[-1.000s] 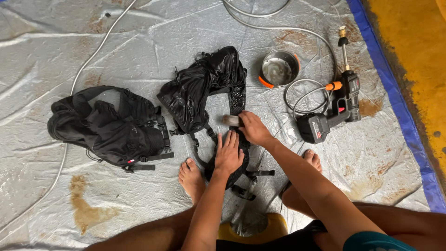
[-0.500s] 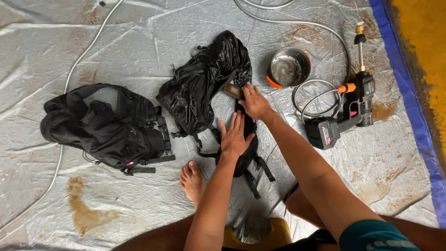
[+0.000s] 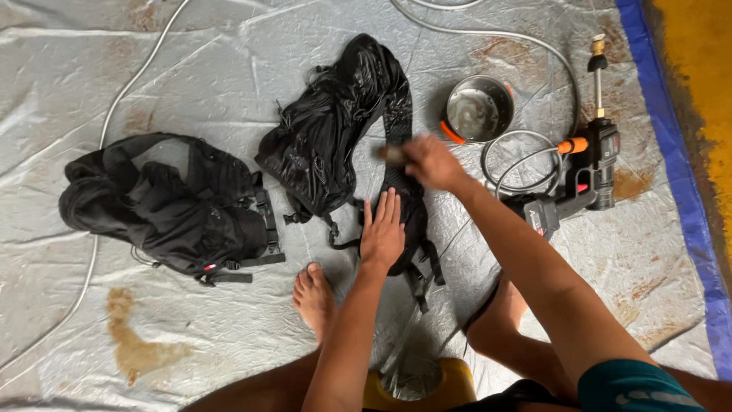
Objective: The person cleans a black tactical backpack with a small handheld brush while it sits on a plastic-covered floor, dipping the brush into a small bowl of water and scrubbing different parts of the webbing and fabric.
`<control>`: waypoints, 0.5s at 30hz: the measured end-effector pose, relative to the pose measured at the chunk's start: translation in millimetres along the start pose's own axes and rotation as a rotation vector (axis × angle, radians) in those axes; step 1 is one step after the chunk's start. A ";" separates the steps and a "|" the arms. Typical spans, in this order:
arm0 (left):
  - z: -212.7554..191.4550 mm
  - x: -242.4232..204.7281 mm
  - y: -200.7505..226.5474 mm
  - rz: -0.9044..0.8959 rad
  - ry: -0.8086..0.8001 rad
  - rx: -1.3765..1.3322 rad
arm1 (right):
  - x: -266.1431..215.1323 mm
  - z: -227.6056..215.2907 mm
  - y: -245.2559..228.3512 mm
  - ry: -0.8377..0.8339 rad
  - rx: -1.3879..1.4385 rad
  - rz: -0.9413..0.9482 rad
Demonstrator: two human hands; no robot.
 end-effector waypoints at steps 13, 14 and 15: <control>13.4 0.4 -11.2 -0.038 -0.180 -0.042 | -25.1 32.4 -28.3 -0.140 -0.157 0.181; 10.8 1.0 -10.8 -0.043 -0.196 -0.040 | -23.8 28.5 -23.7 -0.148 -0.205 0.310; 7.8 1.6 -10.1 -0.048 -0.212 -0.038 | -22.8 24.1 -19.1 -0.155 -0.253 0.439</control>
Point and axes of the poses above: each hand's wrist, its own x-axis towards the middle knuckle, its own z-axis out of the palm, y = z × x, the point moved 2 cm from there along x, towards the middle knuckle, and after that the axes turned 5 degrees about -x, right-handed, at the moved point
